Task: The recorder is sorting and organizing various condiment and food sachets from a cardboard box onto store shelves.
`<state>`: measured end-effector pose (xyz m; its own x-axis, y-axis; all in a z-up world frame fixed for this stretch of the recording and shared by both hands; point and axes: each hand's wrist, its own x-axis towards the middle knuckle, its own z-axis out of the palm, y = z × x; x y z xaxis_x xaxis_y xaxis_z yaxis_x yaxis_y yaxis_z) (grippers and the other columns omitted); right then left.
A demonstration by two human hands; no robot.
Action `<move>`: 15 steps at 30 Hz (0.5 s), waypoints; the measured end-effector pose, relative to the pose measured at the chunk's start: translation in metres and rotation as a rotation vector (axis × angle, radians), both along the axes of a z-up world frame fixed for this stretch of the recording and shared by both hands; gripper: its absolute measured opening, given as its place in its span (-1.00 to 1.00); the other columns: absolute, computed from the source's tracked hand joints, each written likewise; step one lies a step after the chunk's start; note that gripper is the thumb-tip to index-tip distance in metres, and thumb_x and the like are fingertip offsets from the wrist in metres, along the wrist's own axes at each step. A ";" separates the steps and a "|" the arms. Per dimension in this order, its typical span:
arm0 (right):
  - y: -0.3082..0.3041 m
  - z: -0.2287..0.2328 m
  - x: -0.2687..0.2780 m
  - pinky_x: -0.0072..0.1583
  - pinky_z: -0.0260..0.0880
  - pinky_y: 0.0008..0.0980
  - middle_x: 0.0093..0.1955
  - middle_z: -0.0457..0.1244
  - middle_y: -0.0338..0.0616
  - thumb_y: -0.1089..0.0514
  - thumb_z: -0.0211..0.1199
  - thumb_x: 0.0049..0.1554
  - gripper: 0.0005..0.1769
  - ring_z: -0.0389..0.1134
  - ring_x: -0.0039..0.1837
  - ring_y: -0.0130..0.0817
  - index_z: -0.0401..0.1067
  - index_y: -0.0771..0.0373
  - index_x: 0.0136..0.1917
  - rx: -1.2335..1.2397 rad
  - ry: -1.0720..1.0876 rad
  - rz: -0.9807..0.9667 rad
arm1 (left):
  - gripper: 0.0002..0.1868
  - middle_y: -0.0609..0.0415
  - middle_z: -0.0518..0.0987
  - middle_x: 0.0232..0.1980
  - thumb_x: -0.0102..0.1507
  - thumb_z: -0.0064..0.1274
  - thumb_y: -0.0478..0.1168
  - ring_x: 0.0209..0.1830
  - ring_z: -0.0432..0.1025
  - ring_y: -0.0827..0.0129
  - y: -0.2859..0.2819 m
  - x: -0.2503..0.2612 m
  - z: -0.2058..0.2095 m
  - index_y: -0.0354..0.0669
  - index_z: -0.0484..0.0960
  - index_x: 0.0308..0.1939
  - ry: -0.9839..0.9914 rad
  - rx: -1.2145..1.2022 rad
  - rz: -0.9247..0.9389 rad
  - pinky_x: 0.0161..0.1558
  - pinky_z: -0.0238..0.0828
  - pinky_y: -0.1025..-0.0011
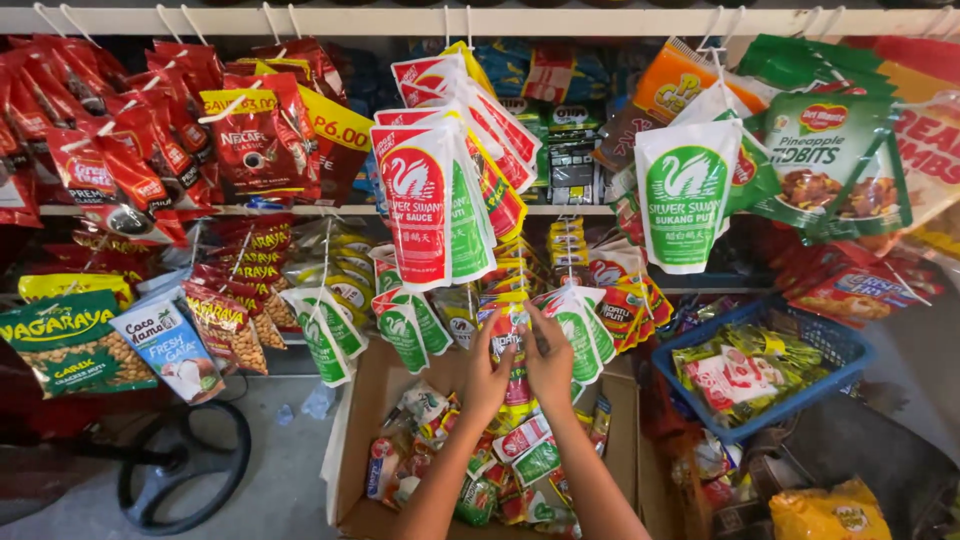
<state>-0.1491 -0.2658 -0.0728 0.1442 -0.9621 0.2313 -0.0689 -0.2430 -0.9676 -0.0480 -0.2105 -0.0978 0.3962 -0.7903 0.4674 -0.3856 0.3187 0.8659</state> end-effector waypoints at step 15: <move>0.033 -0.034 0.002 0.45 0.07 -0.02 0.44 0.15 0.20 0.34 0.22 0.08 -0.21 0.07 0.45 0.16 0.12 0.16 0.56 -0.356 0.427 -0.076 | -0.18 -0.21 0.26 0.34 0.11 0.29 -0.37 0.36 0.19 -0.08 0.016 0.011 -0.055 0.09 0.37 0.44 -0.201 0.251 0.132 0.32 0.19 0.10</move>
